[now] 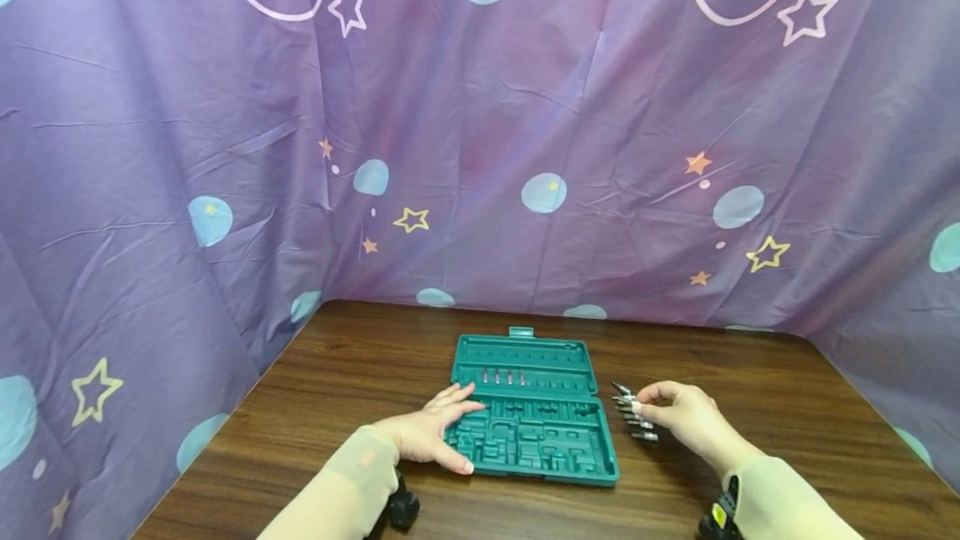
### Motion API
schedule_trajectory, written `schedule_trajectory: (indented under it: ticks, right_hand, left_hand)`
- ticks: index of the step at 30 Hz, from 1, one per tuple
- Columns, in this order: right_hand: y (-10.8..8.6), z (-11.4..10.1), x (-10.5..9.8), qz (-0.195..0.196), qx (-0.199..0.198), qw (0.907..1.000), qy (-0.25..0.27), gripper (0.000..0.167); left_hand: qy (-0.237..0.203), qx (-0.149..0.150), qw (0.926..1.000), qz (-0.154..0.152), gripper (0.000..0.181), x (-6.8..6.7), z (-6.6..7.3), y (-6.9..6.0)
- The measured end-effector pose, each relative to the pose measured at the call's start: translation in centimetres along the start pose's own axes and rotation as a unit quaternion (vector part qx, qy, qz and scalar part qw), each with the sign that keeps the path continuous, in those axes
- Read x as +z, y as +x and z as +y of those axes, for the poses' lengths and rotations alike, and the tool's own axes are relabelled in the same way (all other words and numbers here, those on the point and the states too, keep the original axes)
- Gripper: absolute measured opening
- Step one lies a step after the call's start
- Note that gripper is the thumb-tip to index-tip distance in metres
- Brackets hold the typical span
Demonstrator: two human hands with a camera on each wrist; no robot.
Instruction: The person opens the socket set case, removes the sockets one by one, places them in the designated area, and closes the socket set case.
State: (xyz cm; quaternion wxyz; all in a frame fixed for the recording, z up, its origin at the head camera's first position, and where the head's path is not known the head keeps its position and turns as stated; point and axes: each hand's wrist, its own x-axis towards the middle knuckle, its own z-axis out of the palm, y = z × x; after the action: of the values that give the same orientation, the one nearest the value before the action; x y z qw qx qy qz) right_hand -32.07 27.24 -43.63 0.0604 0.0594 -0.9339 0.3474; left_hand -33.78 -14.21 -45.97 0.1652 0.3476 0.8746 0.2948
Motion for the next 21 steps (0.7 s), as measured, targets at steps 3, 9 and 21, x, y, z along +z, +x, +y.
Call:
schedule_trajectory:
  ticks: [3, 9, 21]
  right_hand:
    - [-0.7, 0.6, -0.1, -0.004, 0.003, 0.9999, -0.010, 0.024]
    - [-2.0, 1.2, -0.1, -0.027, 0.003, 0.9995, -0.019, 0.024]
    - [-2.7, 3.1, 0.4, -0.053, -0.015, 0.9983, 0.015, 0.018]
  left_hand:
    - [0.003, 0.003, 1.0000, 0.003, 0.088, 0.0, 0.0, 0.0]
    - [0.004, 0.006, 0.9999, 0.007, 0.089, 0.1, 0.0, 0.0]
    - [0.003, 0.004, 1.0000, 0.006, 0.090, 0.2, 0.1, 0.0]
